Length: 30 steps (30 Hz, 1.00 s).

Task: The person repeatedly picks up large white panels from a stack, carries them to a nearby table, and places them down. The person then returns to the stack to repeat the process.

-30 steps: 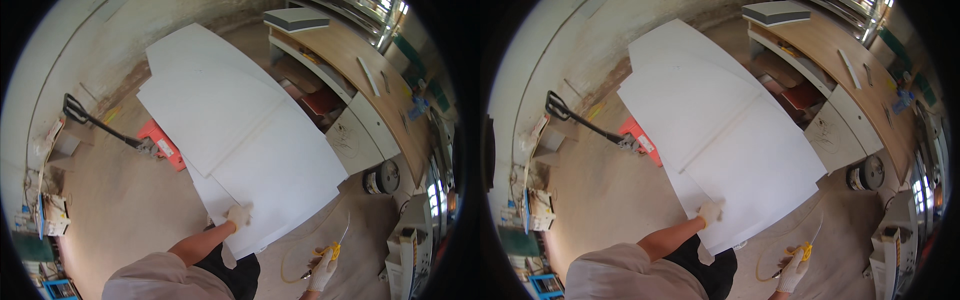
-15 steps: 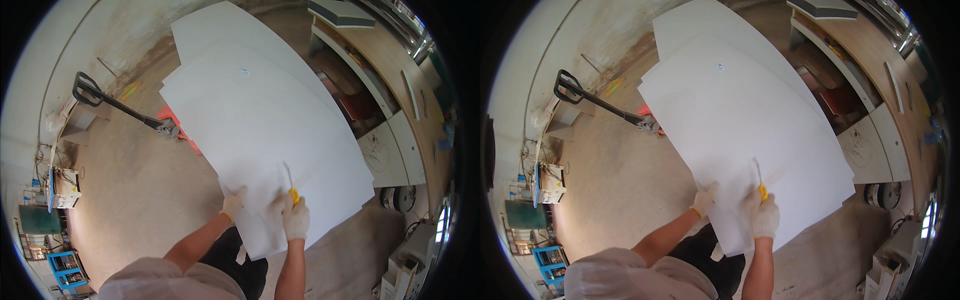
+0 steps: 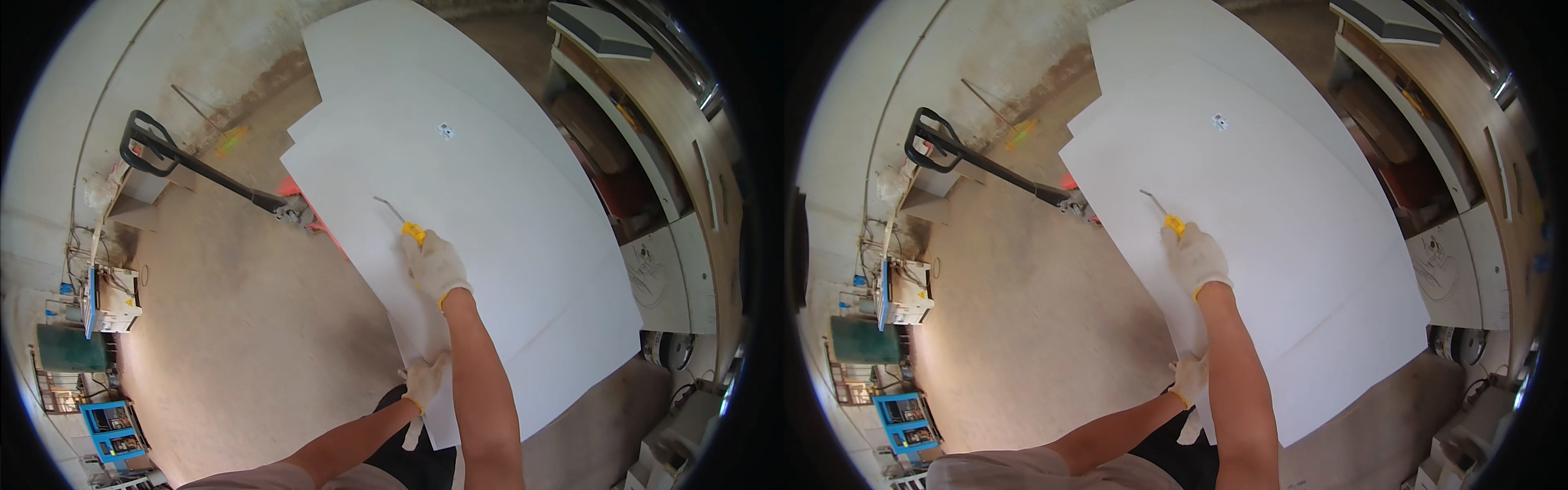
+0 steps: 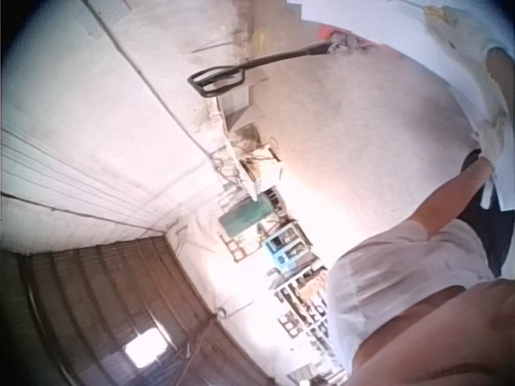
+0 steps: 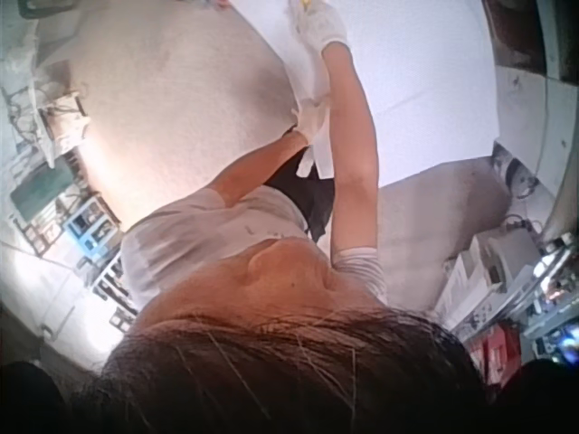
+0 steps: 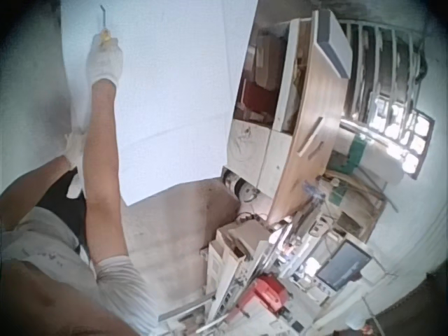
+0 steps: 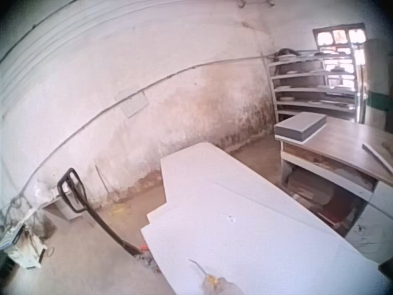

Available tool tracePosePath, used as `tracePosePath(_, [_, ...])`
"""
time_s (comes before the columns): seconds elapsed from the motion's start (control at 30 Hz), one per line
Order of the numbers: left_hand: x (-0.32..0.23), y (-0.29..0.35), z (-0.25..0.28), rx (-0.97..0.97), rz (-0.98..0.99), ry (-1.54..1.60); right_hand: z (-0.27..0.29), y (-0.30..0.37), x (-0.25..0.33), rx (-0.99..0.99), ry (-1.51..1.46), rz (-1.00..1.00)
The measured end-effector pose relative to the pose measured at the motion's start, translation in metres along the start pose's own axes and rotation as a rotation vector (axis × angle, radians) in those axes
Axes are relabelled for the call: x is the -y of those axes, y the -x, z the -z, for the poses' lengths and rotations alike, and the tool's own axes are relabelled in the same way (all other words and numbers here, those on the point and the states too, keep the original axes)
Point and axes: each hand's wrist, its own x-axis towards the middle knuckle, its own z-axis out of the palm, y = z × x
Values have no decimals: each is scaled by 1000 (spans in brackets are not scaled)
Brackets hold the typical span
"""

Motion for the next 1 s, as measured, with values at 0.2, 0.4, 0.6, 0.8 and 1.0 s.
tracePosePath(0.2, [17, 28, 22, 42, 81, 142, 40, 121, -101, -104, 15, -280])
tracePosePath(0.4, [-5, 32, 25, 2, 75, 518, 84, 351, -215, -728, -678, -788])
tracePosePath(0.6, [-35, 66, 57, -48, 186, 636, 67, 412, -281, -236, -427, -585])
tracePosePath(0.8, [-50, 102, 93, -142, -27, 380, 33, 392, -282, -566, -823, -465])
tracePosePath(1.0, [1, 123, 47, -130, -14, 275, 81, 399, -298, -868, -810, -352])
